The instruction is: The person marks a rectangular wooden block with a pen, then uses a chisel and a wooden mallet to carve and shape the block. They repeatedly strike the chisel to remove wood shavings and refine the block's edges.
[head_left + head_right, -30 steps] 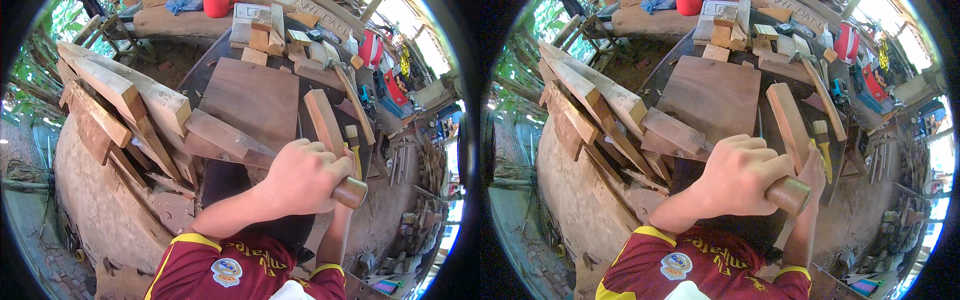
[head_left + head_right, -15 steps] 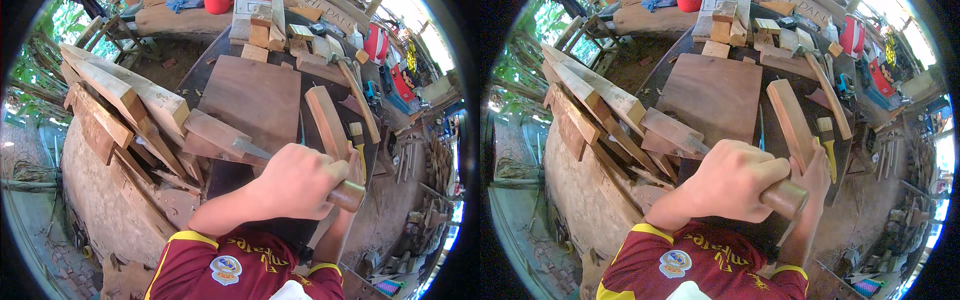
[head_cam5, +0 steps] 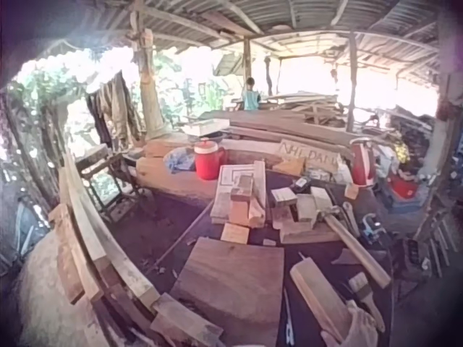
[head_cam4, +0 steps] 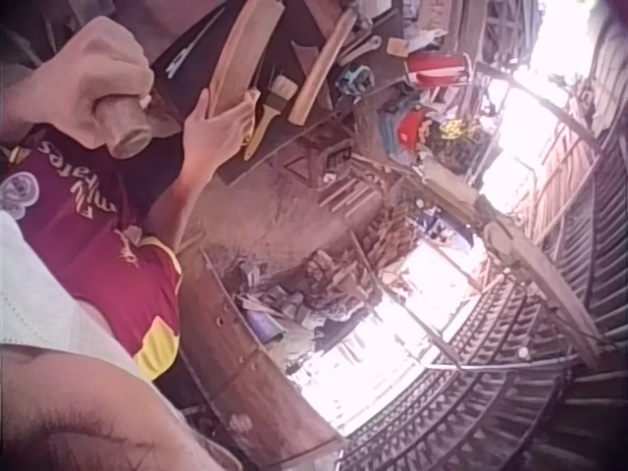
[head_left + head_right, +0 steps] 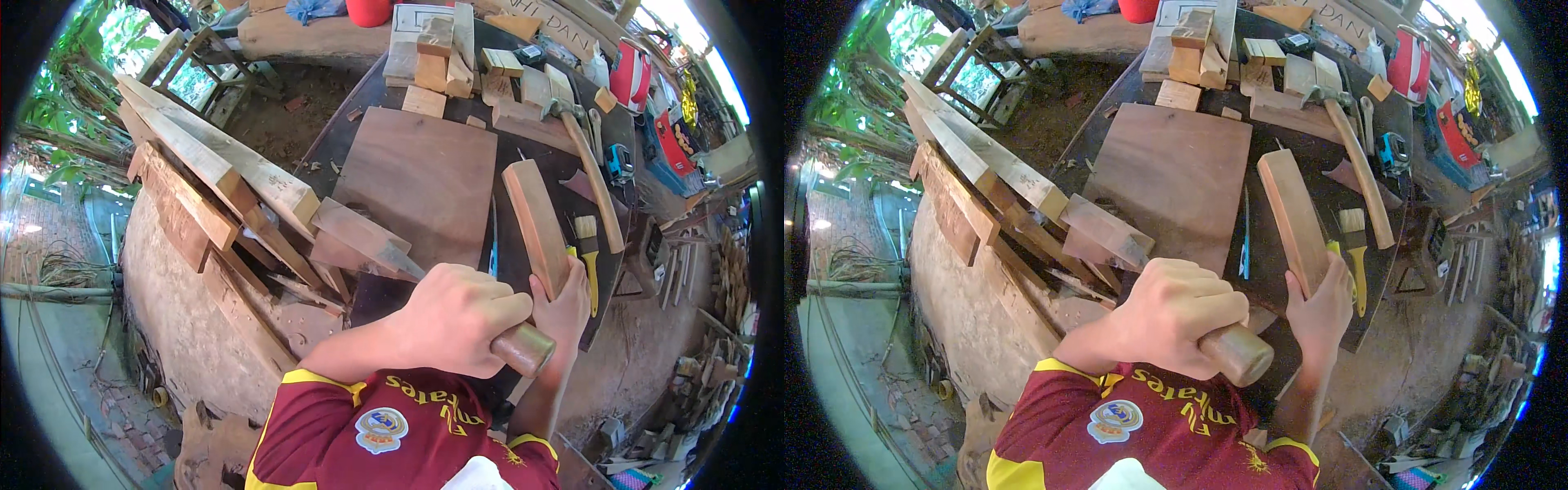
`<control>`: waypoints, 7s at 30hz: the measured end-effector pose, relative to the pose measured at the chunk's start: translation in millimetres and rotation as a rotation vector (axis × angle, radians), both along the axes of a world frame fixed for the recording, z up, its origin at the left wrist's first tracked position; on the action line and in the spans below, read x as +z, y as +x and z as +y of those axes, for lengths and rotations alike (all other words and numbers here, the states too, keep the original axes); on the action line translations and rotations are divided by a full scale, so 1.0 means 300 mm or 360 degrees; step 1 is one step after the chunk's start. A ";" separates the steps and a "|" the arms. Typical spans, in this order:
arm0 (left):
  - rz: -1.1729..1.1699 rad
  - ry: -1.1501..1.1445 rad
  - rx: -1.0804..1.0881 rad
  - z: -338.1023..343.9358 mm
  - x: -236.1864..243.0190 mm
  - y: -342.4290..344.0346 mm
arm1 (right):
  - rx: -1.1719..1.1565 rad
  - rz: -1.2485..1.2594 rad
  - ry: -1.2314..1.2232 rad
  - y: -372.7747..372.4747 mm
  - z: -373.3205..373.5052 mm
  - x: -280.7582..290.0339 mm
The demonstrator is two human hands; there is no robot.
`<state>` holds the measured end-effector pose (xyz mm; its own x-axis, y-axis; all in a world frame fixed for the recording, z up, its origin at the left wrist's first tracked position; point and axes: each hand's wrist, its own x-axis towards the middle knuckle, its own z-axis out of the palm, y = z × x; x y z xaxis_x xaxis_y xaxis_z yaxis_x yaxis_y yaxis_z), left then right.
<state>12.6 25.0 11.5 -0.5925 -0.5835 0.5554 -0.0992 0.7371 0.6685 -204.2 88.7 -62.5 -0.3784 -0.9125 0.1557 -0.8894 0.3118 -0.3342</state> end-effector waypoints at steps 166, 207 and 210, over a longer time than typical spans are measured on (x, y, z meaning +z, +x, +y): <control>0.1112 0.0746 -0.1612 0.252 0.278 0.034 | -0.0669 -0.1209 -0.0803 0.060 0.804 -0.871; -0.0140 0.0128 0.1262 0.091 -0.091 0.386 | -0.0730 -0.1752 -0.0965 0.102 0.667 -0.662; -0.0156 0.0258 0.1265 0.062 -0.115 0.368 | -0.0651 -0.1859 -0.0941 0.088 0.664 -0.668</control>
